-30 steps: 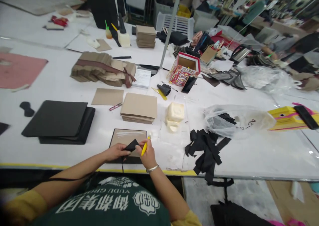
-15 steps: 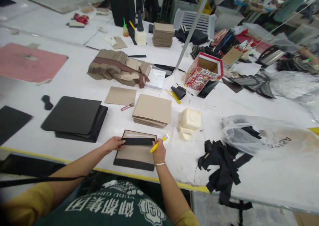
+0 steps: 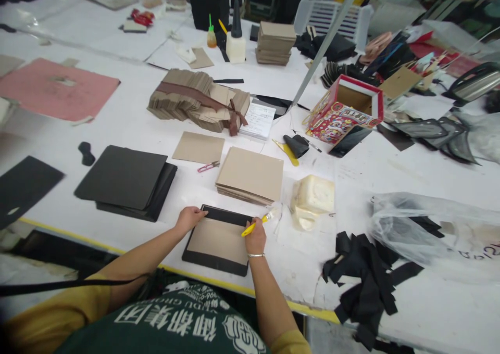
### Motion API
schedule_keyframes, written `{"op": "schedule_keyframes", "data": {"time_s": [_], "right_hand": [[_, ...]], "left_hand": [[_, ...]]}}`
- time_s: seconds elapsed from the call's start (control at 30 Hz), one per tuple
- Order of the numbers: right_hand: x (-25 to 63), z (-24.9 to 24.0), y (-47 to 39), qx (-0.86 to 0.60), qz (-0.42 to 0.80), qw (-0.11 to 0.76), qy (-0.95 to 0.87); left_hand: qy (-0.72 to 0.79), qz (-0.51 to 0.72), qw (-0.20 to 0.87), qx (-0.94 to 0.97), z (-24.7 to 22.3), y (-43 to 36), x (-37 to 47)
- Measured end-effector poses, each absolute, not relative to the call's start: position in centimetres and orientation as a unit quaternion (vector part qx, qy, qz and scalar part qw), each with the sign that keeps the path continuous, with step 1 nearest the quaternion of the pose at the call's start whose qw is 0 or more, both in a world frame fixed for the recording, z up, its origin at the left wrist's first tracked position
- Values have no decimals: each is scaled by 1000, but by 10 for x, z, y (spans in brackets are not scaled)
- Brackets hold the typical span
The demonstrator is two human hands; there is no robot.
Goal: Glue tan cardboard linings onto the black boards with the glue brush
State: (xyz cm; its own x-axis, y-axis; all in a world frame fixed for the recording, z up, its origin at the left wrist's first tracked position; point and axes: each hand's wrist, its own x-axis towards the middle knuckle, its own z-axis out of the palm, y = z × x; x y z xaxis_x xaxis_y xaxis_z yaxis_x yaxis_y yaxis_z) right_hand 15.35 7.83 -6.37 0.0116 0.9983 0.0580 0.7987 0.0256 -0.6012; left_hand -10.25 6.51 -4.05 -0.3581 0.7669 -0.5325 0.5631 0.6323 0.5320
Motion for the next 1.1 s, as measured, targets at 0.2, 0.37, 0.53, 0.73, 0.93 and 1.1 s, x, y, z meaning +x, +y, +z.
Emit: {"op": "schedule_keyframes", "data": {"time_s": [0.2, 0.37, 0.53, 0.73, 0.93, 1.1], "right_hand": [[154, -65, 80, -664, 199, 243, -679], [155, -64, 79, -663, 196, 235, -684], [155, -64, 79, -671, 203, 231, -675], [154, -62, 79, -671, 202, 225, -677], [155, -60, 78, -680, 172, 204, -683], [151, -60, 65, -603, 141, 207, -758]], "left_hand": [[817, 99, 378, 423, -37, 70, -102], [812, 85, 377, 436, -37, 69, -103], [807, 78, 379, 446, -41, 68, -104], [811, 72, 373, 444, -42, 69, -103], [805, 23, 321, 499, -34, 69, -103], [648, 79, 153, 742, -36, 55, -94]]}}
